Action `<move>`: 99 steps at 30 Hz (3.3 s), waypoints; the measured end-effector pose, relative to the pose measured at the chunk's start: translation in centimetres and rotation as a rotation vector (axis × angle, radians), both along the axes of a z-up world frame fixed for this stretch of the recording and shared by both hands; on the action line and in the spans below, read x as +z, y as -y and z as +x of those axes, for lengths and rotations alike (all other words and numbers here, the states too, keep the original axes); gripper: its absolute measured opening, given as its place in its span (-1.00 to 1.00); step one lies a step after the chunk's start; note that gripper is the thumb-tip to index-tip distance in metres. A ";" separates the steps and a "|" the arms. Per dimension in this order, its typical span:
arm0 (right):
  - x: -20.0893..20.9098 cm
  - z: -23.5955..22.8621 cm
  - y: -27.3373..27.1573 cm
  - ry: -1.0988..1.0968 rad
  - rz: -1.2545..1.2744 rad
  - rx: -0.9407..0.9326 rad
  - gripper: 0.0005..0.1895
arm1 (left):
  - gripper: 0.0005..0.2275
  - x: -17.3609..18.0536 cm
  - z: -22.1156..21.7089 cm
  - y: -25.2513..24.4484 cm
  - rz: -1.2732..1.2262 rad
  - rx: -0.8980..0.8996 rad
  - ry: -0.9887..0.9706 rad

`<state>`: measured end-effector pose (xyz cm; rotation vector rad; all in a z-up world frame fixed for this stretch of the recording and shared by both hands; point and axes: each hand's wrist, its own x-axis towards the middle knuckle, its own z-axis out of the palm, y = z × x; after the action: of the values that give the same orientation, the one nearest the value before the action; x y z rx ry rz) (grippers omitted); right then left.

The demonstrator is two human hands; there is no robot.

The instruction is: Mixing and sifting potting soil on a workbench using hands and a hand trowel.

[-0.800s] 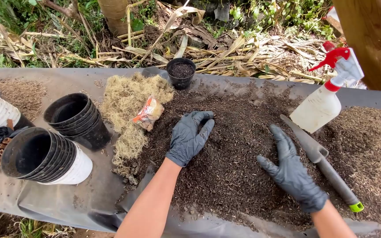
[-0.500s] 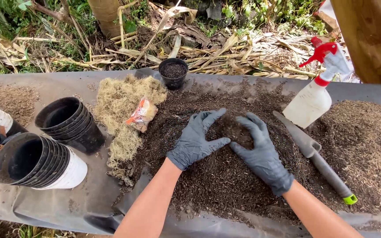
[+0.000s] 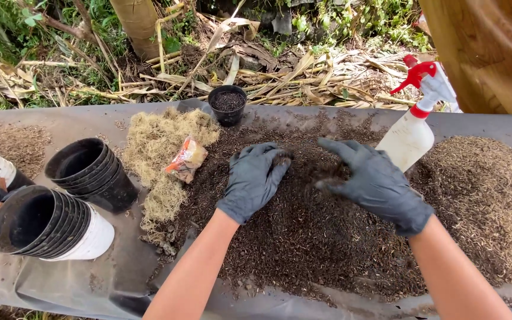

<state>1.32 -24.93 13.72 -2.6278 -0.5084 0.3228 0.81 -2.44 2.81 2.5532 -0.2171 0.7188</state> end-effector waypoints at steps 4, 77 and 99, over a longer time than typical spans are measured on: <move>-4.1 -0.8 5.8 0.077 -0.048 -0.050 -0.29 | -0.28 -1.0 -2.1 -1.5 -0.015 -0.012 -0.466; -19.7 -4.3 20.6 0.395 -0.427 -0.604 -0.36 | -0.38 -3.3 -3.1 -2.5 0.048 -0.013 -0.194; -7.0 4.1 -6.0 0.118 -0.247 0.225 -0.41 | -0.31 -3.3 -3.5 -2.9 -0.035 -0.031 -0.276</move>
<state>5.42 -18.94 6.75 -2.8436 -0.8569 0.3195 -2.69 0.46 -0.51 2.5742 -0.1499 0.3485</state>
